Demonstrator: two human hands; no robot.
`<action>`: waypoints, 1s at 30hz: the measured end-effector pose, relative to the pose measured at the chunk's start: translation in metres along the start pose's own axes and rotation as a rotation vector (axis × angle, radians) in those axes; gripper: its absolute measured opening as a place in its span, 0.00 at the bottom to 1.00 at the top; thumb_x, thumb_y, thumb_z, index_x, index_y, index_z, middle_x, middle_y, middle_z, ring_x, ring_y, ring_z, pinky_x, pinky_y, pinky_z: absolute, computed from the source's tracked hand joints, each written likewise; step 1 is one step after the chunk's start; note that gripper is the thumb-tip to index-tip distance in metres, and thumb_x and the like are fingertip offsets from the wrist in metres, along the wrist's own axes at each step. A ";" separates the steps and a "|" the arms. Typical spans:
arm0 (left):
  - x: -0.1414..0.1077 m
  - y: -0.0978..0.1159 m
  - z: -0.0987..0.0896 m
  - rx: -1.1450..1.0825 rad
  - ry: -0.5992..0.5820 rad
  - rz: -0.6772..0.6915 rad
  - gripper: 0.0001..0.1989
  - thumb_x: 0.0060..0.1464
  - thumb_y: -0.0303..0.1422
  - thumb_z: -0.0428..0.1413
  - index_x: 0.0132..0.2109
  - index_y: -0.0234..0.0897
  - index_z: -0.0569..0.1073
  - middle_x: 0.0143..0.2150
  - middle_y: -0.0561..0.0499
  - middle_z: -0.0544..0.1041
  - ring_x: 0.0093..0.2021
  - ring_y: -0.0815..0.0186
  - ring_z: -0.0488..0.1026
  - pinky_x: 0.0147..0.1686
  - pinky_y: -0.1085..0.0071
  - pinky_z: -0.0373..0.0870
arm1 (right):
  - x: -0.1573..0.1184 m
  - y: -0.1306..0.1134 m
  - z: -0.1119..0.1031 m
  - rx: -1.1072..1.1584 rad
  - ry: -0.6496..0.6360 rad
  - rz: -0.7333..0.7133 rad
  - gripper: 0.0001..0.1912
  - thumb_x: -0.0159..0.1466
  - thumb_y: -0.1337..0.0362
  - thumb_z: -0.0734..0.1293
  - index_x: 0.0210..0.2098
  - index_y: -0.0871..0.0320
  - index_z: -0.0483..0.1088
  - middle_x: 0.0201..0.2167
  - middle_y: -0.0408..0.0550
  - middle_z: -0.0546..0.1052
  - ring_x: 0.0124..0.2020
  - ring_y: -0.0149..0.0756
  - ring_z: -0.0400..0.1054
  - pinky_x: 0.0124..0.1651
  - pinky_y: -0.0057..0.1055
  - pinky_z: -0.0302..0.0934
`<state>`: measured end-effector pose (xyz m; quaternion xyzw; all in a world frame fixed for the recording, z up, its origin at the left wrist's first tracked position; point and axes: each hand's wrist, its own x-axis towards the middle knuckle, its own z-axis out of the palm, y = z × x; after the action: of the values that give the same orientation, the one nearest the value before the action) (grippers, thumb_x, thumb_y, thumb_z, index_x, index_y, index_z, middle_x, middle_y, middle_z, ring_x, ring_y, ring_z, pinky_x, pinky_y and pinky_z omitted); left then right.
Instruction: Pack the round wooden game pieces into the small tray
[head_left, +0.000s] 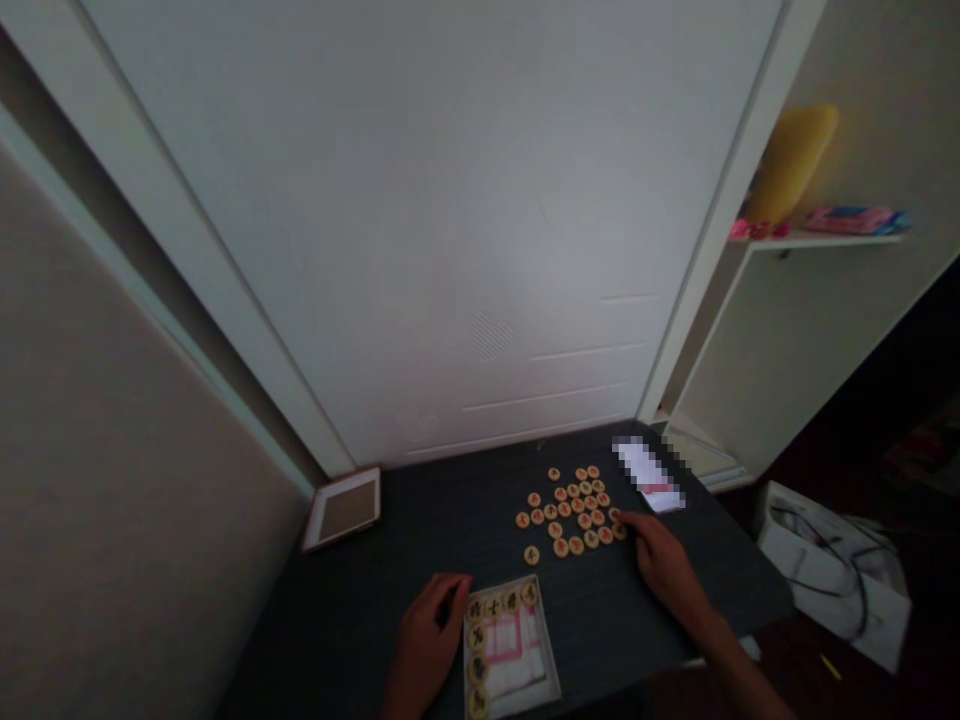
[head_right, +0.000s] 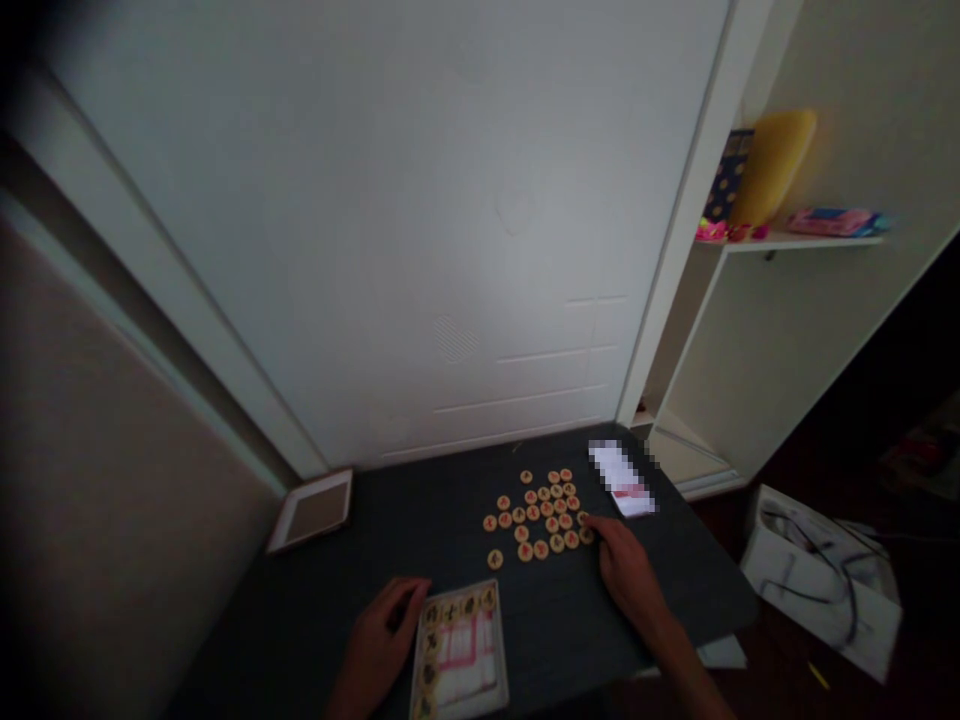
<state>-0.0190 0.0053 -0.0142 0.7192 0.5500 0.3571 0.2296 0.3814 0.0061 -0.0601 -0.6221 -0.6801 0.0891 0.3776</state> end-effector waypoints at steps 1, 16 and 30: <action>0.000 -0.001 0.000 -0.001 0.006 0.001 0.19 0.63 0.48 0.50 0.40 0.42 0.80 0.38 0.48 0.82 0.37 0.60 0.79 0.38 0.68 0.77 | 0.000 0.000 0.000 0.000 0.013 0.000 0.23 0.61 0.72 0.58 0.53 0.52 0.71 0.50 0.49 0.78 0.52 0.42 0.73 0.59 0.45 0.66; 0.002 0.000 0.001 0.015 0.007 0.003 0.22 0.62 0.51 0.49 0.41 0.42 0.80 0.36 0.48 0.82 0.36 0.60 0.79 0.38 0.66 0.77 | 0.003 0.001 0.003 0.009 0.035 -0.062 0.25 0.60 0.75 0.58 0.53 0.52 0.71 0.52 0.50 0.76 0.54 0.42 0.70 0.61 0.47 0.64; 0.002 -0.009 0.004 0.024 0.009 0.016 0.16 0.63 0.46 0.51 0.42 0.44 0.80 0.38 0.50 0.81 0.39 0.61 0.79 0.41 0.68 0.76 | 0.003 0.002 0.004 -0.022 -0.002 -0.070 0.27 0.60 0.77 0.57 0.55 0.52 0.70 0.52 0.52 0.75 0.54 0.44 0.70 0.60 0.50 0.65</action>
<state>-0.0214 0.0101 -0.0222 0.7246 0.5494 0.3556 0.2158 0.3805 0.0105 -0.0624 -0.6020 -0.7027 0.0690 0.3729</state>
